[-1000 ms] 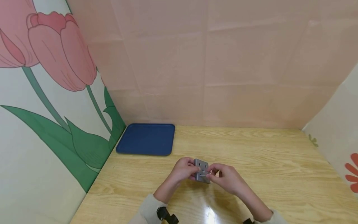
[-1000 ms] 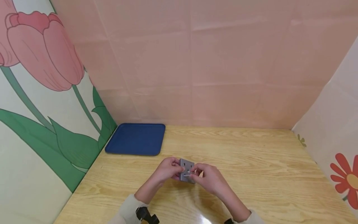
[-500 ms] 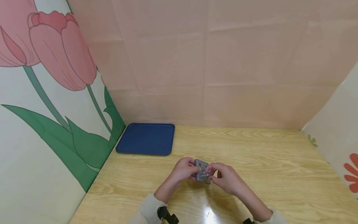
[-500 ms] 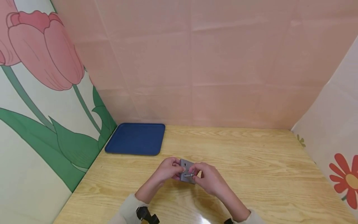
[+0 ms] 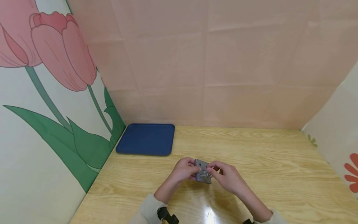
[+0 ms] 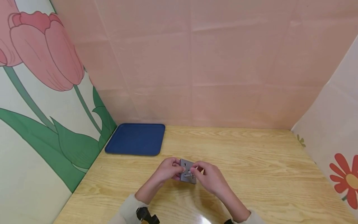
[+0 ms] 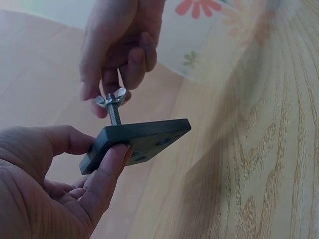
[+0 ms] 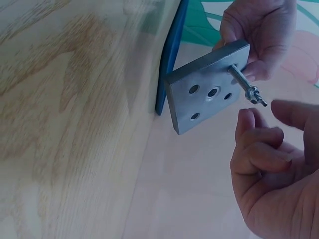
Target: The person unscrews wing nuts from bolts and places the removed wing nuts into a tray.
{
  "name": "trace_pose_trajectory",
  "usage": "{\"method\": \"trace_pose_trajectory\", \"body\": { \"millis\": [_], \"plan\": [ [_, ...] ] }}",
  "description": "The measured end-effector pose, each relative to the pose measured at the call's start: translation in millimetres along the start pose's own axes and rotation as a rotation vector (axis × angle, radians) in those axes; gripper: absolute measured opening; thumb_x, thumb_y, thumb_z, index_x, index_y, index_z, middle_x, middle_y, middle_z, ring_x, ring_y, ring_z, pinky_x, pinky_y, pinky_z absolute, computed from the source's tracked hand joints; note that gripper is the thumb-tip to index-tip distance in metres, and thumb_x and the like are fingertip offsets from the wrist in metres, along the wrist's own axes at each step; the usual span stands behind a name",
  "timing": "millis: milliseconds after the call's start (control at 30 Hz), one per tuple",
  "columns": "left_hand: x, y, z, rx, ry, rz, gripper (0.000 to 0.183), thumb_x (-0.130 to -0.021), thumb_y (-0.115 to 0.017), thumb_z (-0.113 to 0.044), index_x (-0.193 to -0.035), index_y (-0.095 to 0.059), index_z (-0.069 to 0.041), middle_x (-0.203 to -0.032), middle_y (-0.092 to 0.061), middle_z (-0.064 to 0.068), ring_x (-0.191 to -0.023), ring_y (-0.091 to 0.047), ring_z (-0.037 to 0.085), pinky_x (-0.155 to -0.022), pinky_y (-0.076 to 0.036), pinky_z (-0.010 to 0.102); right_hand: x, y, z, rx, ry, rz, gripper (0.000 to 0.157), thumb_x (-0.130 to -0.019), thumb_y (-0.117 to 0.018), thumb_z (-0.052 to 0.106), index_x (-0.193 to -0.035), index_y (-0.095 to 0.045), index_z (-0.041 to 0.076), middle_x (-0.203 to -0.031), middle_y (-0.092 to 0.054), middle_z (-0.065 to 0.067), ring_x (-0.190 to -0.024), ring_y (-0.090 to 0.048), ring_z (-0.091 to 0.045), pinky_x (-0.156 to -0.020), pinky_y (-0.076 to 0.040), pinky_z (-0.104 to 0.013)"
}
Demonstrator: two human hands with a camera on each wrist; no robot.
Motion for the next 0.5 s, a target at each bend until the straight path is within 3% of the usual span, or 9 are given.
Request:
{"method": "trace_pose_trajectory", "body": {
  "millis": [200,500],
  "plan": [
    [2.0,-0.1,-2.0,0.003,-0.002,0.004,0.022,-0.086,-0.073,-0.003,-0.105,-0.064,0.005,-0.083,-0.066,0.011,-0.065,-0.068,0.02,-0.058,-0.062,0.037,-1.1,2.4,-5.3,0.023,-0.068,-0.011,0.015,-0.099,-0.067,0.029,-0.1,-0.076,0.016,-0.076,-0.063,0.007,-0.06,-0.044,-0.01,-0.05,-0.037,-0.024],
    [2.0,0.9,-0.9,0.016,0.001,0.006,0.022,-0.086,-0.072,-0.002,-0.105,-0.064,0.005,-0.083,-0.067,0.011,-0.065,-0.068,0.02,-0.059,-0.062,0.037,1.4,-3.0,-4.4,0.011,-0.032,0.064,0.02,-0.098,-0.067,0.034,-0.1,-0.076,0.016,-0.086,-0.067,0.008,-0.061,-0.045,-0.008,-0.05,-0.039,-0.024]
  ]
}}
Point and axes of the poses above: each hand's wrist, its own x-axis away from the middle knuckle, its own y-axis out of the back of the hand, z = x × y, the point moved 9 cm from there along -x, towards the middle knuckle
